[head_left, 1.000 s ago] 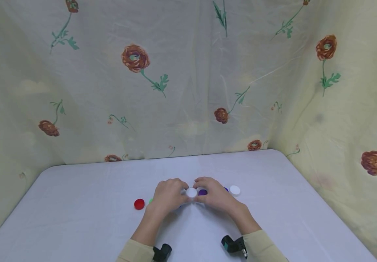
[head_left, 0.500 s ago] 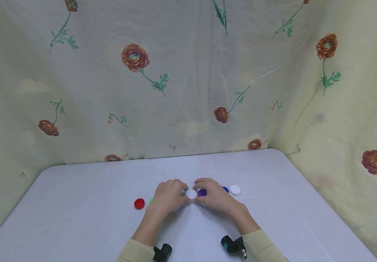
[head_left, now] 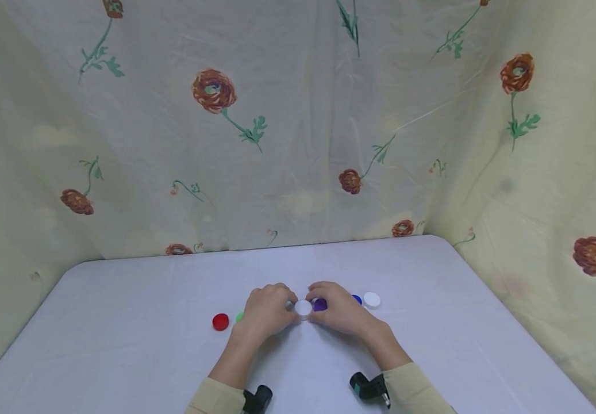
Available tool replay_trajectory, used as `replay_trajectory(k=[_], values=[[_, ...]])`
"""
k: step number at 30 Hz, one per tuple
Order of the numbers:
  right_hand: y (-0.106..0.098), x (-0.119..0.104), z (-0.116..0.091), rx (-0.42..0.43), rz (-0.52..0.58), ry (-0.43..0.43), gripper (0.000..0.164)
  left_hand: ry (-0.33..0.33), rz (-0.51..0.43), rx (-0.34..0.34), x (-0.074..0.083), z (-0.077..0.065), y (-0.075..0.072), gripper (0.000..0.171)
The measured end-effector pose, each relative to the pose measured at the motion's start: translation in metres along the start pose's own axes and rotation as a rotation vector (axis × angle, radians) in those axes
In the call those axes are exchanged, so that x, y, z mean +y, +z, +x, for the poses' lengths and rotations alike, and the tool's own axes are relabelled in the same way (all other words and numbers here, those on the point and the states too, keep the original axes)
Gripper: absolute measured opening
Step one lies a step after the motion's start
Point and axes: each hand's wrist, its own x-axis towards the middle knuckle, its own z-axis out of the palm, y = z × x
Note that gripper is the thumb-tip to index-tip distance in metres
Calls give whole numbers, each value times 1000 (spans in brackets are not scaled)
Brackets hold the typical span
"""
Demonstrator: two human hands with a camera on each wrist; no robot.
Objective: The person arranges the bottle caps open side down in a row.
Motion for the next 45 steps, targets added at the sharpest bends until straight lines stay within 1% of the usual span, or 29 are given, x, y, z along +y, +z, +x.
replay_trajectory(k=[7, 18, 26, 34, 39, 45], values=[[0, 0, 1, -9, -26, -1, 29, -12, -6, -25, 1, -2, -2, 32], [-3, -4, -2, -15, -32, 7, 30, -16, -7, -34, 1, -2, -2, 31], [-4, -4, -4, -32, -37, 30, 32, -27, -14, -46, 1, -2, -3, 32], [-1, -4, -4, -38, -24, 51, 35, -27, -35, -58, 2, -5, -4, 33], [-4, -8, -5, -38, -10, 67, 38, -15, -37, -45, 1, -6, -7, 34], [-5, -10, -5, -38, 3, 94, 38, -22, -39, -68, -4, -8, -8, 39]])
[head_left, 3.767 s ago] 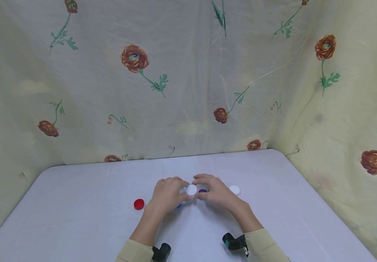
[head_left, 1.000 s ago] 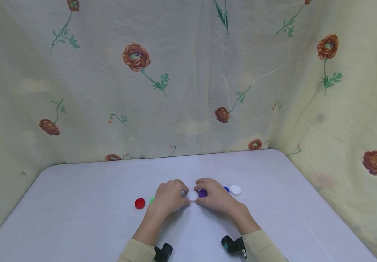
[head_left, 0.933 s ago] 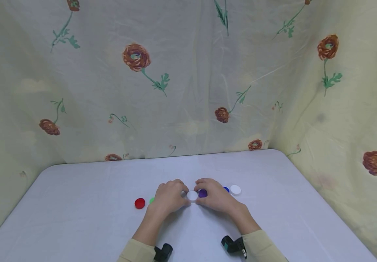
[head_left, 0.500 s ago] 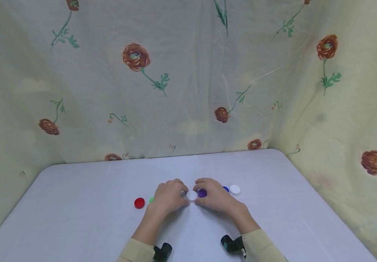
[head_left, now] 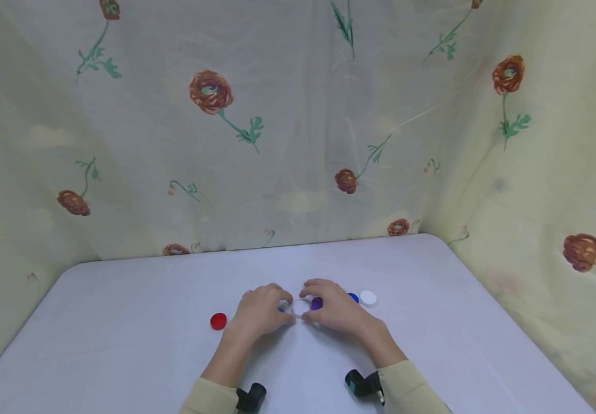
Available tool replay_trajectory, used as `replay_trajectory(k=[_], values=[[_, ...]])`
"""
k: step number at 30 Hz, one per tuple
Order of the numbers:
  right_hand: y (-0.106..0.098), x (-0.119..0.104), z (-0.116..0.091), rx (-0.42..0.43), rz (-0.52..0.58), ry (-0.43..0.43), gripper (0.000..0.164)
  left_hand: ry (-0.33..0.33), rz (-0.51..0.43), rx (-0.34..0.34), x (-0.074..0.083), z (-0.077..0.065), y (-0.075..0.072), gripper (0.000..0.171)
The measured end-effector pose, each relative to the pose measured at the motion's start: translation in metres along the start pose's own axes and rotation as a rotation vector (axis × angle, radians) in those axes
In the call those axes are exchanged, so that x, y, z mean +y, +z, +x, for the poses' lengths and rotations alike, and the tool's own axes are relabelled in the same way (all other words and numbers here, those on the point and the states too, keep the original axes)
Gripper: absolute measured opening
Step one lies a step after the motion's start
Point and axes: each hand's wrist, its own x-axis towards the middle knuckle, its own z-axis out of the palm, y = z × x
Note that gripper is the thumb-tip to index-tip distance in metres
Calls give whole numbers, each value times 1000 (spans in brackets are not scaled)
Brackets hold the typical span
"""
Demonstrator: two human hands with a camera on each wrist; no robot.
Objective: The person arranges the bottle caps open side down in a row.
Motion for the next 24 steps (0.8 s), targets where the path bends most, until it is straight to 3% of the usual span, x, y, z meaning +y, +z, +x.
replay_trajectory(k=[9, 24], values=[[2, -4, 2, -9, 8, -21, 37, -29, -5, -31, -12, -3, -3, 47], [11, -10, 10, -48, 21, -22, 35, -14, 28, -42, -21, -4, -4, 50]])
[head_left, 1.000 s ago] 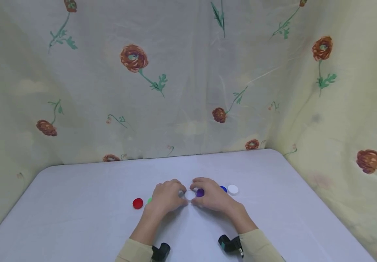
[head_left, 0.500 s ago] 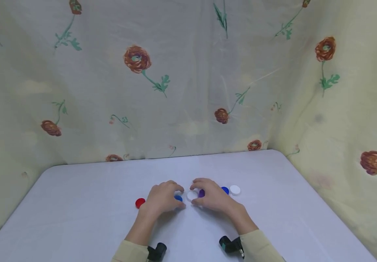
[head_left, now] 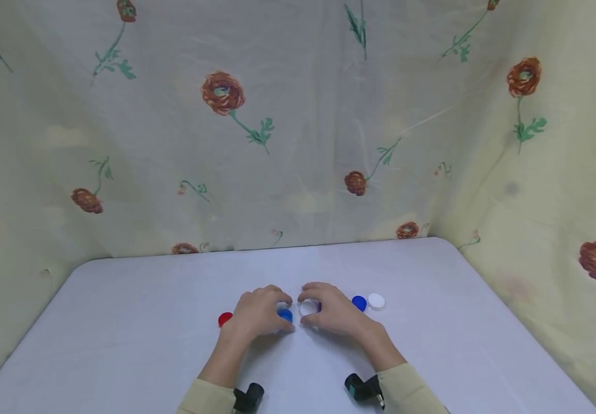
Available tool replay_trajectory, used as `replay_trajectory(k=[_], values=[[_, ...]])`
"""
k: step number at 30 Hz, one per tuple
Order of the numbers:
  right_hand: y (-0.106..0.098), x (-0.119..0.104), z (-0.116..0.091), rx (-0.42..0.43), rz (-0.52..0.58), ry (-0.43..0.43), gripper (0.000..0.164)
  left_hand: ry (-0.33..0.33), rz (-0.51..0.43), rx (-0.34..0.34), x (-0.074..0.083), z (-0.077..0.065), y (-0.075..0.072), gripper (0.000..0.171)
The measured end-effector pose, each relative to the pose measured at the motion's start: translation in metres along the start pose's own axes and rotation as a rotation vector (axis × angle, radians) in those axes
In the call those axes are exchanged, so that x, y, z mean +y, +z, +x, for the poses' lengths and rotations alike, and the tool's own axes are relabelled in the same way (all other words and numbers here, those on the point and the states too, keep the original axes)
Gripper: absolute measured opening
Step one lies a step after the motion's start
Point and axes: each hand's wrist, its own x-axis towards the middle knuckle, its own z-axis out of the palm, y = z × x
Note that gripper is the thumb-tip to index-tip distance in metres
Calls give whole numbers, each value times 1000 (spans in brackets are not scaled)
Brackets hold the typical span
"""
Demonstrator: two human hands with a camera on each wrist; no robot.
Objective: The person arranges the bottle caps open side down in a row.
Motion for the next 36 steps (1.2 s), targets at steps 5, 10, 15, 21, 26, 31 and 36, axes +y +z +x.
replay_trajectory(k=[5, 10, 15, 21, 26, 31, 36], values=[[2, -1, 1, 1, -22, -20, 34, 3, 2, -3, -2, -2, -2, 51], [3, -4, 2, -1, -36, -37, 32, -4, -1, 4, -4, -5, -4, 49], [4, -7, 4, -5, -42, -56, 32, -19, -9, 13, -5, -7, -7, 45], [4, -12, 4, -11, -40, -59, 32, -17, -11, 23, -7, -8, -7, 42], [6, -16, 6, -24, -26, -59, 32, -17, -17, 31, -9, -8, -7, 40], [8, -18, 8, -39, -25, -70, 29, -23, -24, 35, -11, -9, -8, 37], [11, -19, 10, -37, -31, -82, 28, -21, -19, 41, -12, -9, -9, 33]])
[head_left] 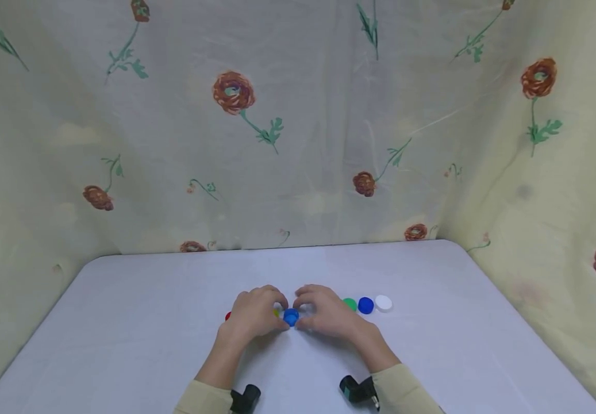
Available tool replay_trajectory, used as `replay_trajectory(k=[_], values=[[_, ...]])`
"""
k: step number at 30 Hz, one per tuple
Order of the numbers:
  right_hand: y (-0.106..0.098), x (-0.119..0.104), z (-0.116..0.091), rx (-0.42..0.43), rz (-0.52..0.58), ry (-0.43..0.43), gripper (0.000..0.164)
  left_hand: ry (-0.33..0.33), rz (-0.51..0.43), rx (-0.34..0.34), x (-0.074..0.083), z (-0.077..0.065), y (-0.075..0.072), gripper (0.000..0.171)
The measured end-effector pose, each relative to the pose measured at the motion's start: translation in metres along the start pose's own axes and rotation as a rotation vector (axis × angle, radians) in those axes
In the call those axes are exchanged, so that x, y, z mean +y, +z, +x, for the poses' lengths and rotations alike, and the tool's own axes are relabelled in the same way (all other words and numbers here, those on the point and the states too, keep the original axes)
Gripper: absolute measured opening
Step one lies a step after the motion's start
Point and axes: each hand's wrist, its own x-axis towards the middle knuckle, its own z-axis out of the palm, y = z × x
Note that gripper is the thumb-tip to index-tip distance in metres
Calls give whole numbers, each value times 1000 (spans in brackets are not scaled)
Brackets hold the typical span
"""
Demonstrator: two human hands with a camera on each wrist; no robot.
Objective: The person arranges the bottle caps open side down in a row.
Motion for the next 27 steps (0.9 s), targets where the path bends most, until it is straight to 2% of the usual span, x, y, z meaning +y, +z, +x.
replay_trajectory(k=[12, 27], values=[[2, -1, 0, 6, -8, -8, 28, 9, -1, 12, -1, 1, 1, 27], [-3, -1, -2, 65, 69, 10, 25, 94, -4, 47, -2, 7, -1, 20]])
